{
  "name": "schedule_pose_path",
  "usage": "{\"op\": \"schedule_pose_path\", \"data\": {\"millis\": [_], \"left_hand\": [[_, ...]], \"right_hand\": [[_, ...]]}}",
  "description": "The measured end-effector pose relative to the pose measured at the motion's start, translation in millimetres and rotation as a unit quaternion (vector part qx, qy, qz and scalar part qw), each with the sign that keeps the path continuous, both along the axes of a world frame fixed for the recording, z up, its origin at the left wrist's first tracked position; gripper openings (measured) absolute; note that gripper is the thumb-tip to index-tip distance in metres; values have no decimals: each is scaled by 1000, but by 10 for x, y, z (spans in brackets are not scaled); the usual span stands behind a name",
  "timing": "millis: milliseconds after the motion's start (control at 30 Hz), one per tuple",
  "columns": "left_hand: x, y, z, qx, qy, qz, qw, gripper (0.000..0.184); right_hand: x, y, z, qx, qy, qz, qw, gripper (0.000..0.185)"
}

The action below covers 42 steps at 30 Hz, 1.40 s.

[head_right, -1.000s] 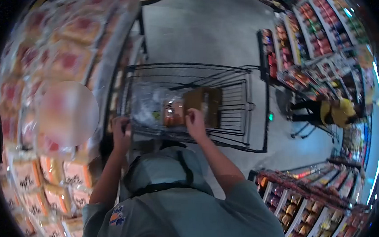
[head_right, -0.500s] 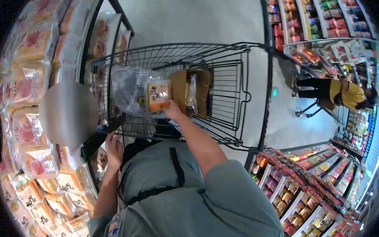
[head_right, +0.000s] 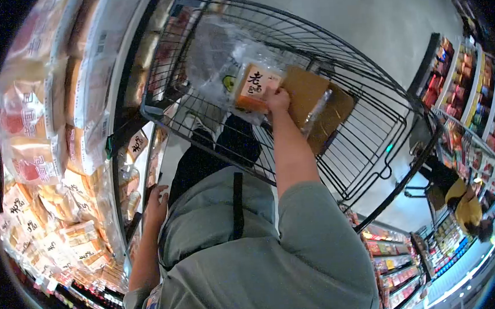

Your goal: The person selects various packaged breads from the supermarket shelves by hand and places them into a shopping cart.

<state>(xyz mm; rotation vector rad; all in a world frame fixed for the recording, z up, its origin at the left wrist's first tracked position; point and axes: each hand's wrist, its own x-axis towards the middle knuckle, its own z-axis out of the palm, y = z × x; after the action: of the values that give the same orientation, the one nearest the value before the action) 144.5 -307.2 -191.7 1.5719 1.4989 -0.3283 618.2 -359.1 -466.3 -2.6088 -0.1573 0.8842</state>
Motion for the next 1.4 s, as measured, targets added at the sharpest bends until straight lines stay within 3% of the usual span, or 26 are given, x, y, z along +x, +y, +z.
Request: {"op": "schedule_pose_path", "data": {"millis": [167,233,300,367,500,567,600,833,1000,1067,1100,1167,1233,1267,1300,1400], "left_hand": [[-407,-219,-48,-16,10,65,998,26],[-523,-231,-132,-46,-15,113,992,27],[-612,-228,-198,-23,-23,122,992,28],[-744,-215,-264,-62,-79,127,987,28],[-841,-10,39,-43,-102,78,991,27],[-918,122,202,19,-156,23,987,28],[-918,240,374,53,-129,-17,990,27],[-1175,527,1235,96,-294,77,948,26],[-1359,535,1422,125,-360,104,919,25],[-1426,500,1437,136,-393,114,902,25],[-1449,481,1448,133,-424,115,888,26],[-1484,457,1496,136,-458,117,871,28],[-1509,428,1572,187,-512,111,831,39],[-1570,446,1618,130,-504,108,847,64],[-1604,441,1668,134,-505,109,845,64],[-1710,407,1633,181,-496,149,836,97]], "right_hand": [[90,-5,-103,-41,4,90,995,41],[46,130,281,-35,20,151,988,36],[-12,264,589,23,113,127,985,32],[-65,211,509,35,-52,262,963,24],[-250,329,1051,76,-95,284,951,21],[-336,350,1377,96,-144,331,928,20],[-385,352,1556,121,-148,334,923,19],[-890,358,3267,259,-207,353,875,15],[-1515,349,4232,303,-241,350,853,12],[-1814,380,4453,485,-119,324,804,13],[-1977,425,4554,487,-122,330,799,13],[-2342,557,4733,554,-159,417,702,20],[-2725,669,4824,587,-90,433,679,21],[-2958,767,4866,608,-81,435,659,19],[-3192,881,4897,629,-71,437,639,17],[-3776,1164,4836,668,11,468,578,11]]}}
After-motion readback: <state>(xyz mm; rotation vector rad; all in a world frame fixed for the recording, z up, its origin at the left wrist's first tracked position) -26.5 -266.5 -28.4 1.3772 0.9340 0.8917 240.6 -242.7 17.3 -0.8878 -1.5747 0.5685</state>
